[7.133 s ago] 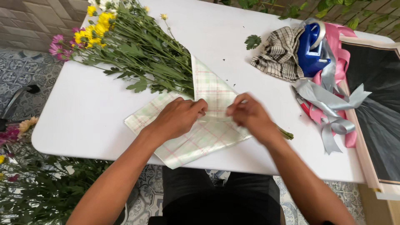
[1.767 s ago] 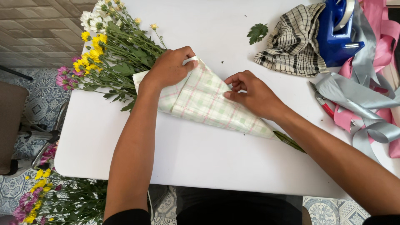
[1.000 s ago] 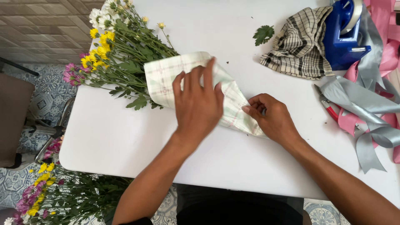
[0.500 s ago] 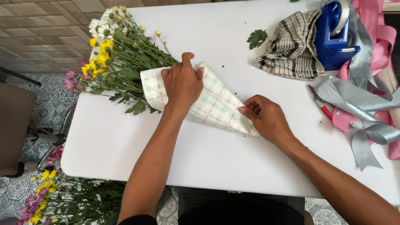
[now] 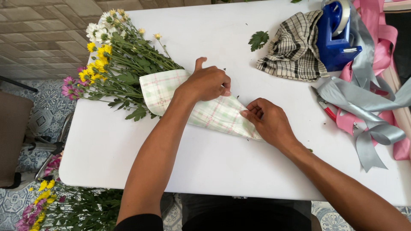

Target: The person wraps a bunch of flowers in patterned paper, folding the paper around the stems and securing the wrap with tape.

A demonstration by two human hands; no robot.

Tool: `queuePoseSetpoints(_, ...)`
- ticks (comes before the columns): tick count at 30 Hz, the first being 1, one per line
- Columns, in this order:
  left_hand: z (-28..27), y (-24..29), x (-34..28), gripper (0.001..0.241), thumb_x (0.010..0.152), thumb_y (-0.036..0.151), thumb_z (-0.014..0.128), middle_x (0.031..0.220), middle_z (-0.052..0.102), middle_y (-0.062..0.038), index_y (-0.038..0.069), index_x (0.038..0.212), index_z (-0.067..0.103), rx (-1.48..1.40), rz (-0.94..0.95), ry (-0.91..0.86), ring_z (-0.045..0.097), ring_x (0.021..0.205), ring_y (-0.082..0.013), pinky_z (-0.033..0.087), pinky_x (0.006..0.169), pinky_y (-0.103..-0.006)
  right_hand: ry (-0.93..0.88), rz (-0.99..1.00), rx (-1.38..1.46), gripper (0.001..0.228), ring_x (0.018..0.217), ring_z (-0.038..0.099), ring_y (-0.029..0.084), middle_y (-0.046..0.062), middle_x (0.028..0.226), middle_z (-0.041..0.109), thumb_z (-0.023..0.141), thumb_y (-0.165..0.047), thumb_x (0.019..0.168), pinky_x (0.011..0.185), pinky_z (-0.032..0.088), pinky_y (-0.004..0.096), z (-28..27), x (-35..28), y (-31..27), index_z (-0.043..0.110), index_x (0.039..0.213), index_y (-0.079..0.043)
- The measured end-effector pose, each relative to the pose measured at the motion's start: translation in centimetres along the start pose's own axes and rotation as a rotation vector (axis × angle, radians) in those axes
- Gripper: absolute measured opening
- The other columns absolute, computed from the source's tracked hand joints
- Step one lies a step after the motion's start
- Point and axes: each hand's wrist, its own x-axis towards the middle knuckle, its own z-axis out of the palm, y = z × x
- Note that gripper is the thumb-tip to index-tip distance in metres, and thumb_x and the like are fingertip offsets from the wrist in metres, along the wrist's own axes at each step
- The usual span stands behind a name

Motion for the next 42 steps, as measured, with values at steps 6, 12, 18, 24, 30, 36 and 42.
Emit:
queuePoseSetpoints(6,1.2,-1.6,1.4,0.030,0.099,0.029,0.062,0.070,0.068,-0.003,0.019,0.071,0.066,-0.030,-0.056,-0.052,0.068,0.085,-0.0222,0.011,0.117,-0.0573,0.009,-0.033,0.023,0.022,0.082,0.067,0.021,0.008,0.088,0.069,0.072,-0.021,0.096,0.077,0.054,0.037,0.0,-0.1,0.0,0.071,0.113,-0.007)
queuePoseSetpoints(12,1.9,-1.5,0.7,0.008,0.094,0.022,0.068,0.087,0.069,-0.003,0.020,0.091,0.074,0.141,-0.020,0.131,0.064,0.099,-0.0240,0.015,0.115,-0.0658,0.019,-0.052,0.019,0.022,0.081,0.067,0.021,0.008,0.087,0.069,0.073,-0.019,0.095,0.077,0.055,0.037,0.3,-0.2,0.1,0.071,0.114,-0.008)
queuePoseSetpoints(18,5.8,4.2,-3.9,0.028,0.100,0.012,0.052,0.122,0.070,-0.016,0.006,0.119,0.071,0.152,0.322,0.392,0.063,0.127,-0.0308,0.037,0.117,-0.0527,0.015,-0.057,0.029,0.021,0.082,0.067,0.023,0.009,0.088,0.069,0.073,-0.015,0.095,0.077,0.054,0.039,0.3,-0.1,-0.1,0.070,0.114,-0.007)
queuePoseSetpoints(24,6.5,5.9,-7.8,0.051,0.111,0.034,0.038,0.153,0.049,-0.024,0.000,0.147,0.050,0.153,0.216,0.263,0.041,0.148,-0.0341,0.023,0.125,-0.0522,0.013,-0.022,0.014,0.018,0.082,0.067,0.021,0.008,0.088,0.070,0.072,-0.017,0.095,0.077,0.055,0.038,0.1,-0.5,-0.5,0.070,0.110,-0.007)
queuePoseSetpoints(30,6.0,6.0,-8.7,0.058,0.113,0.041,0.024,0.169,0.027,-0.015,0.010,0.161,0.028,0.176,0.167,0.136,0.021,0.157,-0.0275,0.006,0.129,-0.0490,-0.081,-0.115,0.024,0.019,0.096,0.072,0.033,0.020,0.099,0.074,0.068,-0.011,0.096,0.084,0.057,0.044,-2.8,-0.9,0.5,0.074,0.113,-0.004)
queuePoseSetpoints(36,6.2,5.9,-8.7,0.058,0.112,0.041,0.022,0.169,0.026,-0.014,0.011,0.162,0.028,0.176,0.164,0.124,0.020,0.157,-0.0278,0.003,0.129,-0.0508,-0.020,-0.028,0.051,0.020,0.090,0.070,0.025,0.017,0.095,0.076,0.078,-0.011,0.087,0.082,0.056,0.037,-6.5,-4.9,3.6,0.079,0.107,-0.005)
queuePoseSetpoints(42,5.7,6.4,-7.7,0.049,0.108,0.034,0.044,0.153,0.048,-0.019,0.009,0.151,0.047,0.169,0.191,0.209,0.036,0.150,-0.0333,0.008,0.126,-0.0591,-0.015,-0.074,0.038,0.022,0.091,0.070,0.021,0.008,0.098,0.076,0.079,-0.011,0.086,0.085,0.054,0.036,-5.3,-6.9,4.4,0.080,0.107,-0.009)
